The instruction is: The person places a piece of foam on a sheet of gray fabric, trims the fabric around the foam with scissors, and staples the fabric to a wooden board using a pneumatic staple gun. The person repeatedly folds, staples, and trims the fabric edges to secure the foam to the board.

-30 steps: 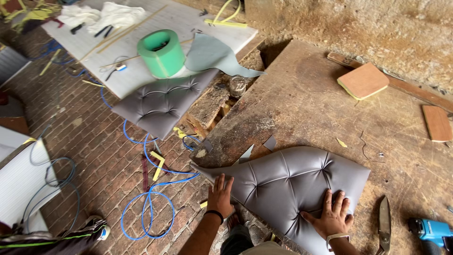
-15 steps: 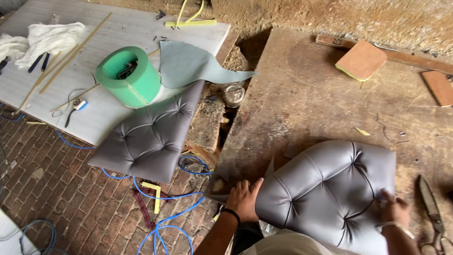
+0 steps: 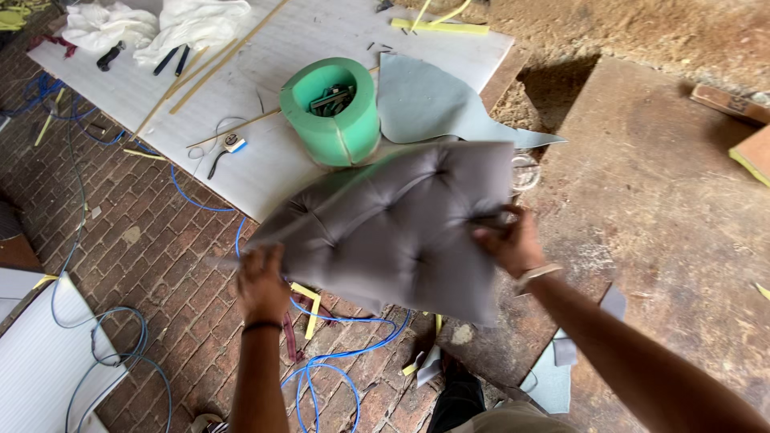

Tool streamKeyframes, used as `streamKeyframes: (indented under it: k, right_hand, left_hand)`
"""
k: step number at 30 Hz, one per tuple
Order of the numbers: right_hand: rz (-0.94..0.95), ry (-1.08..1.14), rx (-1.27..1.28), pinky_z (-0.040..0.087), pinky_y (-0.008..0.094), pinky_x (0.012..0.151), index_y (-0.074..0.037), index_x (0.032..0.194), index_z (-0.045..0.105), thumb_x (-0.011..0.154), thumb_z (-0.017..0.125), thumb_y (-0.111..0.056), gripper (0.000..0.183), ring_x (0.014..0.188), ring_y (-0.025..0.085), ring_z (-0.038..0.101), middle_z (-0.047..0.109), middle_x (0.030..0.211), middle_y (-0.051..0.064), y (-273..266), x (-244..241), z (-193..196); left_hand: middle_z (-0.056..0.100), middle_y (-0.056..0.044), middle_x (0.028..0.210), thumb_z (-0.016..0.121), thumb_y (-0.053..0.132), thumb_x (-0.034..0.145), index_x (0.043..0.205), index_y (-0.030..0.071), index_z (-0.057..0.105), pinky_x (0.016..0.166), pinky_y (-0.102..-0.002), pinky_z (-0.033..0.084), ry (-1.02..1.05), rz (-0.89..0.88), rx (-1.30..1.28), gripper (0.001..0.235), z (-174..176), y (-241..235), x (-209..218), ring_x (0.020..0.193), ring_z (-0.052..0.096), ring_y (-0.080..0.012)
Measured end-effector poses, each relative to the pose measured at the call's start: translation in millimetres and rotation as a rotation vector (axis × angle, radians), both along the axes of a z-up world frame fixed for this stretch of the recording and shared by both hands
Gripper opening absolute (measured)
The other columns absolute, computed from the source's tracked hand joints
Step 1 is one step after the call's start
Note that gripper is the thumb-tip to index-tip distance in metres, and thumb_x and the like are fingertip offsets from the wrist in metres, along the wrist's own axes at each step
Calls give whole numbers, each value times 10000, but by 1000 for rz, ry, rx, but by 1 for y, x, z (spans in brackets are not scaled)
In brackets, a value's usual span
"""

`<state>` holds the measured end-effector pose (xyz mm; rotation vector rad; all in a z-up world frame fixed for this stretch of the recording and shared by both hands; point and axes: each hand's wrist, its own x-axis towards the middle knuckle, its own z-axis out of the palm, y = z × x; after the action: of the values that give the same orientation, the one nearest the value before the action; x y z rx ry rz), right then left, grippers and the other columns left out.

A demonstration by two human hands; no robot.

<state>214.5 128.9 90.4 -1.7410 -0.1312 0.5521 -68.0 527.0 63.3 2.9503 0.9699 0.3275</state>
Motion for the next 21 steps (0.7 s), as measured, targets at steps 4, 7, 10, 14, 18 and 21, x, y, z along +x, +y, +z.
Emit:
streamKeyframes:
  k: [4, 7, 10, 14, 18, 21]
  right_hand:
    - [467, -283, -558, 633, 327, 888, -110, 1190, 676, 861, 799, -179, 358, 1094, 261, 689, 611, 1298, 147, 74, -38, -14]
    - [400, -224, -542, 622, 334, 892, -135, 1145, 725, 912, 739, -236, 255, 1060, 241, 717, 613, 1308, 136, 84, -25, -28]
    - [155, -208, -486, 635, 338, 883, -154, 1147, 734, 962, 660, -258, 225, 1015, 214, 762, 728, 1239, 100, 79, 36, -38]
    - [-36, -59, -257, 587, 380, 952, -127, 1239, 662, 948, 664, -359, 372, 1114, 258, 721, 712, 1299, 131, 107, 151, -53]
    - [70, 192, -222, 359, 506, 1134, -152, 1492, 563, 918, 571, -651, 761, 1373, 339, 506, 601, 1472, 185, 149, 231, -89]
    - [30, 490, -196, 212, 646, 1171, -221, 1638, 249, 860, 513, -782, 995, 1526, 396, 209, 319, 1639, 215, 182, 265, -116]
  left_hand:
    - [377, -175, 1604, 732, 410, 831, 1499, 347, 463, 1105, -617, 348, -24, 163, -413, 723, -34, 2, 74, 1445, 350, -469]
    - [175, -176, 1658, 666, 621, 793, 1556, 379, 325, 1096, -726, 242, 98, 338, -428, 870, -42, -29, 123, 1439, 156, -593]
    - [24, -168, 1705, 593, 795, 757, 1611, 399, 213, 1098, -817, 161, 131, 488, -415, 1015, -30, -45, 149, 1440, 9, -684]
    - [84, -196, 1692, 583, 782, 784, 1617, 361, 221, 1076, -814, 209, 134, 479, -292, 1001, -14, -54, 148, 1418, 60, -704]
    - [104, -201, 1684, 596, 770, 773, 1611, 351, 227, 1064, -811, 222, 154, 484, -277, 1007, -12, -56, 155, 1415, 75, -700]
    - [105, -213, 1673, 600, 766, 767, 1608, 336, 228, 1055, -812, 226, 171, 488, -271, 1015, -14, -54, 155, 1416, 78, -690]
